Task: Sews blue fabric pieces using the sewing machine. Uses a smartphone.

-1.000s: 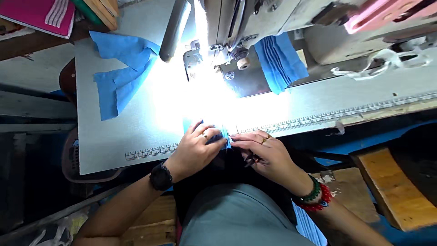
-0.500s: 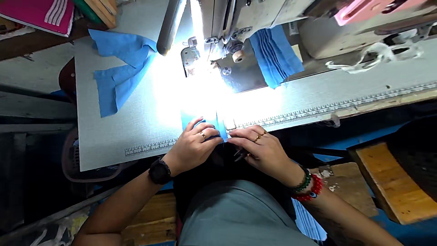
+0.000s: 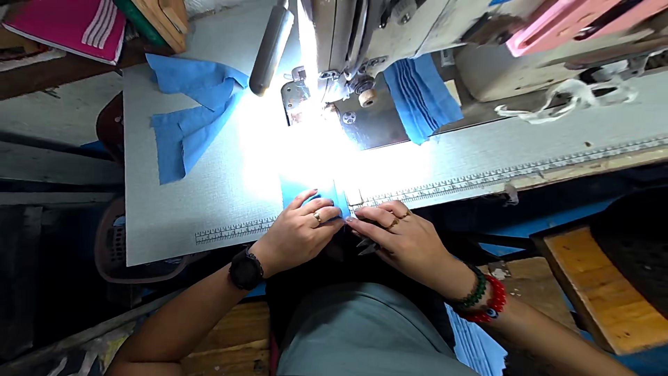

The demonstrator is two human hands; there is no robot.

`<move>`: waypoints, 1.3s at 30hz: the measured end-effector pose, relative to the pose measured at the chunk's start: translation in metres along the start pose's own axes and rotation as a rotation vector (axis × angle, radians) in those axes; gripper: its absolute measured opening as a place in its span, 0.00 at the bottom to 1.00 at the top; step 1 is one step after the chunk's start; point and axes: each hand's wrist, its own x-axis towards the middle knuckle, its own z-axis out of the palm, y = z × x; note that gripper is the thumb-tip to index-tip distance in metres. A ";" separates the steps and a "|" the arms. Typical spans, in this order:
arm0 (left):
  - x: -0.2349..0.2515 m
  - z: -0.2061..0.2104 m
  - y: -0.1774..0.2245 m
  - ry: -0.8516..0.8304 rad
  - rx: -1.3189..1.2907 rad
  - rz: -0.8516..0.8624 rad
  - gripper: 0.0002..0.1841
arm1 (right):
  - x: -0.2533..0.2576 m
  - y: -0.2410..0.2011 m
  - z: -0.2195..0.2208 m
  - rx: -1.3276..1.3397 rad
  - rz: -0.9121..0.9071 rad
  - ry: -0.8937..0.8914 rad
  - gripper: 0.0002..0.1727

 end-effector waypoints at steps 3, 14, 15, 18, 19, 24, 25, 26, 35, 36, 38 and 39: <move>0.008 -0.005 -0.009 -0.042 0.004 -0.035 0.14 | 0.014 0.003 -0.005 -0.030 0.009 -0.046 0.18; 0.045 -0.020 -0.069 -0.025 -0.015 -0.038 0.12 | 0.081 0.034 -0.006 -0.121 -0.016 -0.069 0.18; 0.048 -0.021 -0.073 -0.025 -0.017 -0.049 0.12 | 0.087 0.037 -0.007 -0.133 -0.017 -0.073 0.18; 0.055 -0.024 -0.087 -0.059 -0.028 -0.094 0.12 | 0.102 0.046 -0.005 -0.176 -0.009 -0.103 0.17; 0.058 -0.025 -0.093 -0.059 -0.034 -0.098 0.12 | 0.107 0.050 -0.004 -0.184 -0.006 -0.109 0.17; 0.074 -0.028 -0.125 -0.030 -0.005 -0.079 0.09 | 0.127 0.063 0.001 -0.161 0.053 -0.117 0.14; 0.078 -0.029 -0.131 -0.023 -0.009 -0.066 0.09 | 0.129 0.064 -0.001 -0.156 0.072 -0.125 0.13; 0.081 -0.029 -0.137 -0.012 0.001 -0.053 0.10 | 0.129 0.063 -0.002 -0.152 0.092 -0.127 0.13; 0.114 -0.038 -0.161 0.161 -0.045 -0.400 0.11 | 0.075 0.032 -0.019 -0.063 0.308 -0.009 0.29; 0.124 -0.041 -0.157 0.173 -0.007 -0.547 0.14 | 0.068 0.027 -0.022 -0.049 0.352 -0.017 0.34; 0.157 -0.057 -0.137 -0.003 0.102 -0.864 0.28 | 0.062 0.016 -0.026 -0.018 0.387 -0.042 0.31; 0.180 -0.066 -0.127 -0.134 0.110 -1.026 0.39 | 0.061 0.013 -0.025 -0.013 0.371 -0.046 0.25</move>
